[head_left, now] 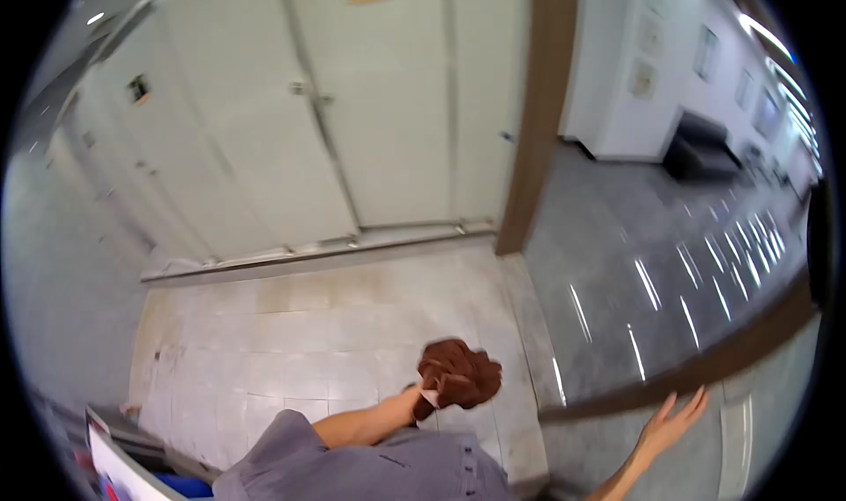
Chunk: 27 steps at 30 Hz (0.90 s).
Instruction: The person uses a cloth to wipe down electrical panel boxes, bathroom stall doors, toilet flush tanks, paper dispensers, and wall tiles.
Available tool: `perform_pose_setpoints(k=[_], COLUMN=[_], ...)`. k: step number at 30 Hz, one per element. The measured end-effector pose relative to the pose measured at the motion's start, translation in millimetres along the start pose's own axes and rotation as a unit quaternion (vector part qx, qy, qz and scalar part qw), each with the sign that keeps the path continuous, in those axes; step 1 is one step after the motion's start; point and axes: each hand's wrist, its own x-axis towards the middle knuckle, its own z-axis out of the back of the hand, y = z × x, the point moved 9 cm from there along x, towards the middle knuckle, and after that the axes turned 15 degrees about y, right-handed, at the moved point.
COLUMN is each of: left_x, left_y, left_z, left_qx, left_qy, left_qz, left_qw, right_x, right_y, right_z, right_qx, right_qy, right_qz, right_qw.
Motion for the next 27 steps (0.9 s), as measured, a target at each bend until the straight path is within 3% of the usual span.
perform_pose_setpoints(k=[3,4,5,10,11,12,14,16,20,24,26,27], left_x=[-8,-9,-10,-39,-49,-60,-79,-101,-145,-185,-212,-227], left_y=[14,12,11,-3,-9,-15,-29,-41,-65,-88,-93,-94], left_z=[25,35,47,113,127,142,174,206,271,331,359,372], left_qx=[-0.049,-0.067,-0.081,-0.144,-0.153,-0.161,-0.177,-0.193,-0.228,-0.259,-0.272,-0.278], left_qy=[-0.033,-0.044,-0.055,-0.099,-0.106,-0.114,-0.126,-0.14,-0.164,-0.191,-0.205,-0.209], left_qz=[-0.016,-0.021,-0.027,-0.055,-0.06,-0.068,-0.083,-0.098,-0.138,-0.187,-0.223,-0.245], left_qw=[0.998,0.997,0.995,0.983,0.981,0.978,0.973,0.966,0.95,0.928,0.913,0.905], right_x=[-3,-14,-10,-64,-83,-100,-149,-200,-275,-324,-339,-354], right_y=[16,38,77,191,223,248,313,383,537,646,689,703], right_z=[-76,-86,-115,-186,-197,-217,-234,-249,-204,-217,-196,-197], right_qx=[0.024,0.04,0.064,0.147,0.109,0.122,0.152,0.278,0.435,0.347,0.385,0.379], right_qy=[0.031,0.062,0.17,0.306,0.331,0.42,0.383,0.58,0.649,0.651,0.54,0.549], right_qz=[0.073,0.113,0.137,0.191,0.202,0.156,0.292,0.224,0.253,0.373,0.477,0.481], right_qw=[0.997,0.991,0.974,0.921,0.915,0.886,0.863,0.732,0.57,0.563,0.577,0.57])
